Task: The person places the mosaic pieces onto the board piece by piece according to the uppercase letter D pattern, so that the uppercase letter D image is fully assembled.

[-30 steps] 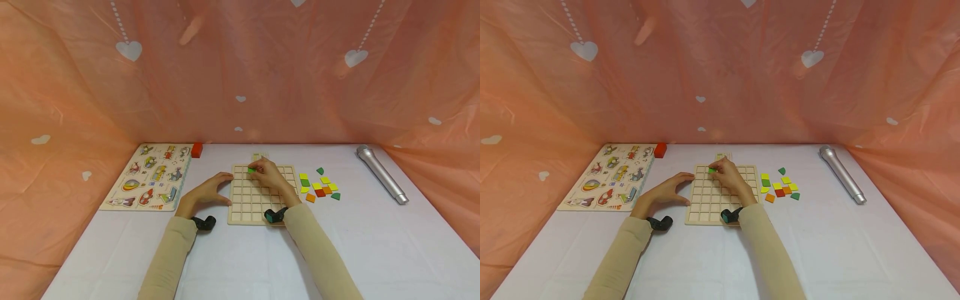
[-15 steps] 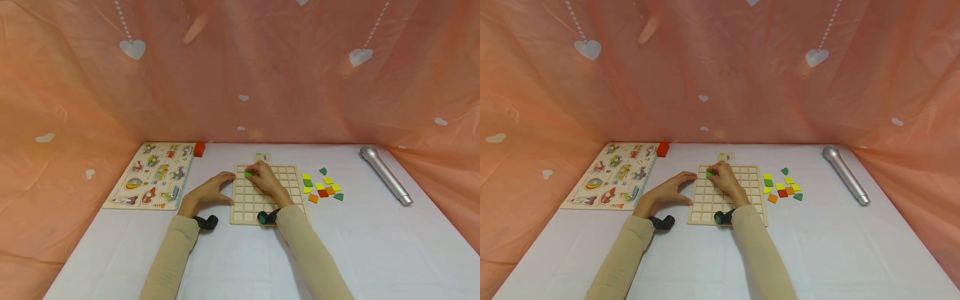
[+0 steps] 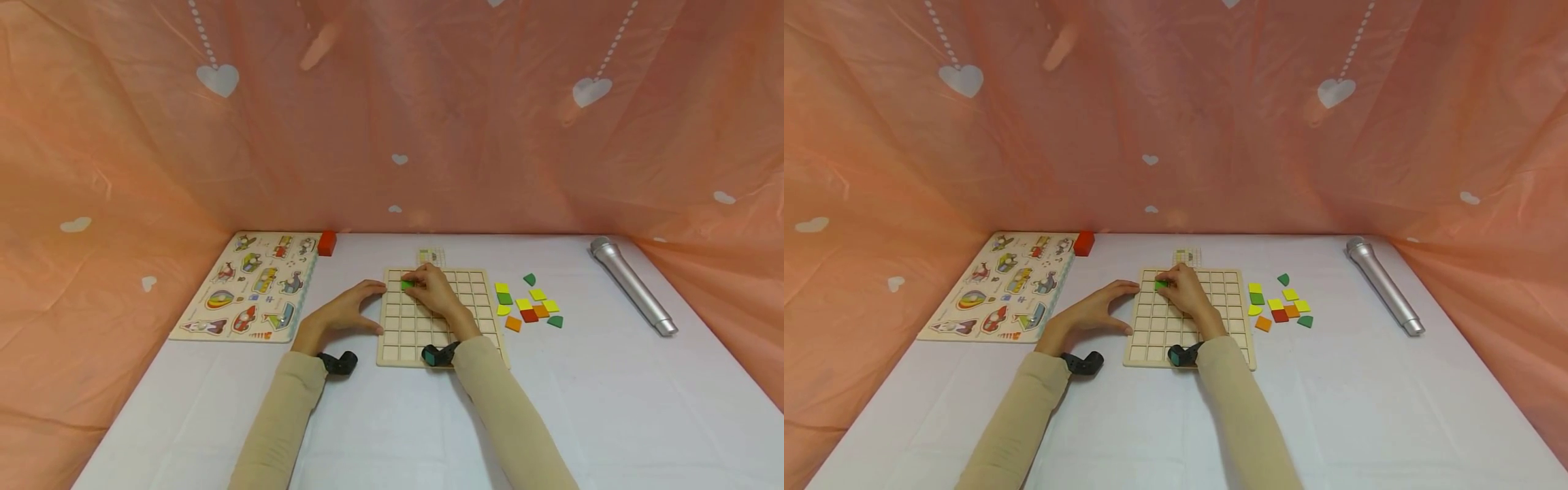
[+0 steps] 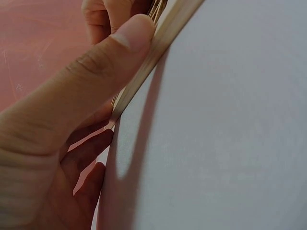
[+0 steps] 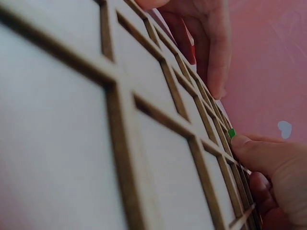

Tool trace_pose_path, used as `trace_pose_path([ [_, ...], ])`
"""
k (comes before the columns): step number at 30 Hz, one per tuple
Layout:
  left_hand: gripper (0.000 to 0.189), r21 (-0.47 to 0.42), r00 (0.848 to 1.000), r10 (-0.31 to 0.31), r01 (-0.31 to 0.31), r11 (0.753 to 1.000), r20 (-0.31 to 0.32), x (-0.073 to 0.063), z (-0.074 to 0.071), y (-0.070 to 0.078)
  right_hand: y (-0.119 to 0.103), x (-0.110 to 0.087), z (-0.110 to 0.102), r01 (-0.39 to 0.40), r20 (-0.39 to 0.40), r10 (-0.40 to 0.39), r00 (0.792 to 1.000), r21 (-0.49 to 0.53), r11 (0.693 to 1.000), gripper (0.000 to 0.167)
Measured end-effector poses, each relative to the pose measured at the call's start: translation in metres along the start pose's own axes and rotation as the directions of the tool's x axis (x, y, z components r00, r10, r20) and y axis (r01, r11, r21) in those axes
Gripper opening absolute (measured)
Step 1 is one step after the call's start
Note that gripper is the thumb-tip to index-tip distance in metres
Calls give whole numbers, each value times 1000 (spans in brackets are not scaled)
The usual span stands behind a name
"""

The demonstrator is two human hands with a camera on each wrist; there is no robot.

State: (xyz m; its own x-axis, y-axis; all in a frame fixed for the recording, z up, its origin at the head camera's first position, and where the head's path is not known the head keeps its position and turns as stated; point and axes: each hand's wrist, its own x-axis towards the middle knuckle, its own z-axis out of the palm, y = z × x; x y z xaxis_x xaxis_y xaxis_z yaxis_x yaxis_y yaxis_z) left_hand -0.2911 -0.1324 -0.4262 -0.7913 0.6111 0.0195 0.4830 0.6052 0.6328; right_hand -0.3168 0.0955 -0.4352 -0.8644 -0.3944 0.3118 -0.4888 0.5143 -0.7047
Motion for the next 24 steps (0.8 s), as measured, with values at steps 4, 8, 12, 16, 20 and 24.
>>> trace_pose_path([
  [4, 84, 10, 1000, 17, -17, 1000, -9, -1, 0, 1, 0, -1, -1, -4, 2, 4, 1000, -8, 1000, 25],
  [8, 84, 11, 1000, 22, -22, 1000, -14, -1, 0, 2, 0, -1, -1, -3, 1, 3, 1000, -11, 1000, 25],
  [12, 84, 16, 1000, 16, -15, 1000, -9, -1, 1, 1, 1, -2, -1, -1, 12, 1, 1000, -13, 1000, 31],
  [16, 85, 11, 1000, 2, -2, 1000, -5, -2, 1, 1, 0, -4, -10, -20, 55, 19, 998, 13, 1000, 38],
  [20, 85, 3, 1000, -3, 3, 1000, -7, -2, 1, 0, -1, -8, -31, -16, 99, 11, 995, 49, 999, 35],
  [24, 86, 3, 1000, -4, 4, 1000, -8, 0, 1, -1, 5, -19, -59, 14, 102, -22, 995, 78, 997, 32],
])
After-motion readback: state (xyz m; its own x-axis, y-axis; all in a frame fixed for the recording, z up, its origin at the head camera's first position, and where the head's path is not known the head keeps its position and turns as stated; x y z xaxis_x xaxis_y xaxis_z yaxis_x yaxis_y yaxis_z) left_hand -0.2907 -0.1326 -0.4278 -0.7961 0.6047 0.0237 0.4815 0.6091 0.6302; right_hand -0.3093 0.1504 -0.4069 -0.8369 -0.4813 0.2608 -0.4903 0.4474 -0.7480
